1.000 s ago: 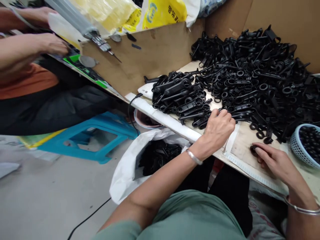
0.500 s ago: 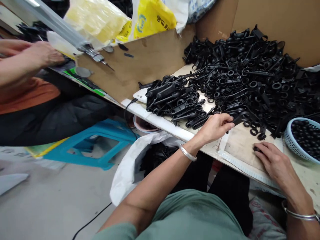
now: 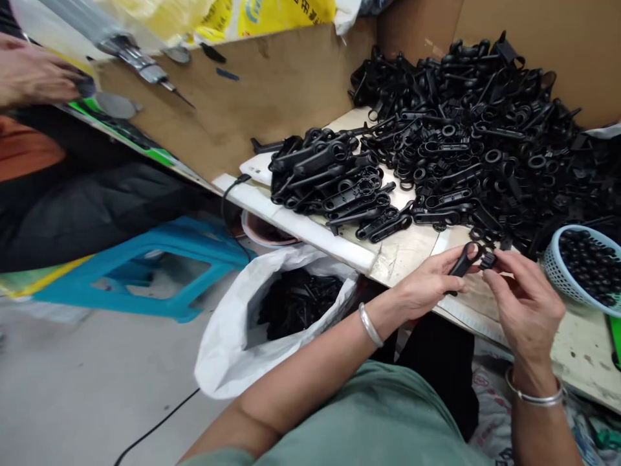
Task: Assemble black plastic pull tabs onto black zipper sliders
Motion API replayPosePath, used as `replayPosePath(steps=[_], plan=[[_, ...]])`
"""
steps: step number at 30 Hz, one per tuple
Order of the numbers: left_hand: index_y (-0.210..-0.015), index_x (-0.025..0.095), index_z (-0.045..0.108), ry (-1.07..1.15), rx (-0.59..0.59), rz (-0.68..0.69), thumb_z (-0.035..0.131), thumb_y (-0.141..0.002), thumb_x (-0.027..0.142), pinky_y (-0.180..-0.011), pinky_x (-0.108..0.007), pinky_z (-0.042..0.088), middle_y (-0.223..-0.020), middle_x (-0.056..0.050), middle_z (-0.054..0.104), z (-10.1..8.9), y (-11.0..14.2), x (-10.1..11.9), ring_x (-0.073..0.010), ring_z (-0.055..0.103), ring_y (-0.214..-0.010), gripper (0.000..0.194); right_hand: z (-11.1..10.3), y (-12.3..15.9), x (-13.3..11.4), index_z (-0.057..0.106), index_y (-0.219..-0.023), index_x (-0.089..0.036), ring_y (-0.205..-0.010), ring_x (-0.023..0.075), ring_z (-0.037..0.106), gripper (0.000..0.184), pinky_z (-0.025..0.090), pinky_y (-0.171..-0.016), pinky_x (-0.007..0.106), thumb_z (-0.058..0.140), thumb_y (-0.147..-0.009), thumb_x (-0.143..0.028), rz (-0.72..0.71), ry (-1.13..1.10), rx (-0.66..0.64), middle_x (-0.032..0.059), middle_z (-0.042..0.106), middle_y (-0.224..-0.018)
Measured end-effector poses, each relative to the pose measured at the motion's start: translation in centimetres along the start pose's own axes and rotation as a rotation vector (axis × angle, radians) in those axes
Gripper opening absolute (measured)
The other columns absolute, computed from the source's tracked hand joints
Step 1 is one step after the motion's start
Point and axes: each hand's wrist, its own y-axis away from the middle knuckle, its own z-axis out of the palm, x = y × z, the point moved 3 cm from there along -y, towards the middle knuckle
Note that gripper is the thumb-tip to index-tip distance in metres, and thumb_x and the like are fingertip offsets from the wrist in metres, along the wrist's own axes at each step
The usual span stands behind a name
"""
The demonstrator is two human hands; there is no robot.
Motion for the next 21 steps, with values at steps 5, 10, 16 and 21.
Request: replayPosePath(steps=[5,10,16,21], plan=[[-0.124,0.021,0.065,-0.066,-0.037,0.069,0.061,-0.068,0.003,-0.097,-0.034,0.044,-0.141,-0.008,0.055,0.4,0.5,-0.3,-0.0264,0.05,-0.127,0.059,1.7,-0.1,0.2,0.069,-0.121,-0.023,-0.095,0.0221,0.07,0.032,0.062,-0.081,0.037,0.067,-0.089,-0.02,-0.209,0.165,0.011,0.0098,0.07,-0.111],[-0.135,0.021,0.056,-0.341,0.002,0.189,0.055,-0.077,0.007,-0.105,-0.038,0.044,-0.133,-0.007,0.061,-0.2,0.9,-0.7,-0.0255,0.055,-0.125,0.06,1.7,-0.3,-0.4,0.068,-0.121,-0.02,-0.096,0.0224,0.07,0.031,0.06,-0.085,0.037,0.063,-0.091,-0.016,-0.323,0.237,-0.041,0.0111,0.071,-0.107],[-0.143,0.022,0.047,-0.877,0.004,0.236,0.053,-0.089,0.018,-0.094,-0.036,0.051,-0.117,-0.008,0.069,-0.5,1.7,0.2,-0.0257,0.065,-0.11,0.055,1.3,0.0,-0.9,0.069,-0.121,-0.021,-0.098,0.0218,0.069,0.029,0.059,-0.086,0.036,0.062,-0.093,-0.019,-0.241,0.176,-0.112,0.0114,0.07,-0.109],[-0.138,0.015,0.052,-1.166,0.112,0.159,0.051,-0.097,0.033,-0.076,-0.034,0.054,-0.092,-0.01,0.073,-0.2,3.0,1.2,-0.0263,0.071,-0.085,0.045,0.0,1.9,0.8,0.07,-0.12,-0.03,-0.104,0.0195,0.068,0.028,0.059,-0.089,0.033,0.061,-0.093,-0.029,0.135,-0.119,-0.26,0.0051,0.068,-0.121]])
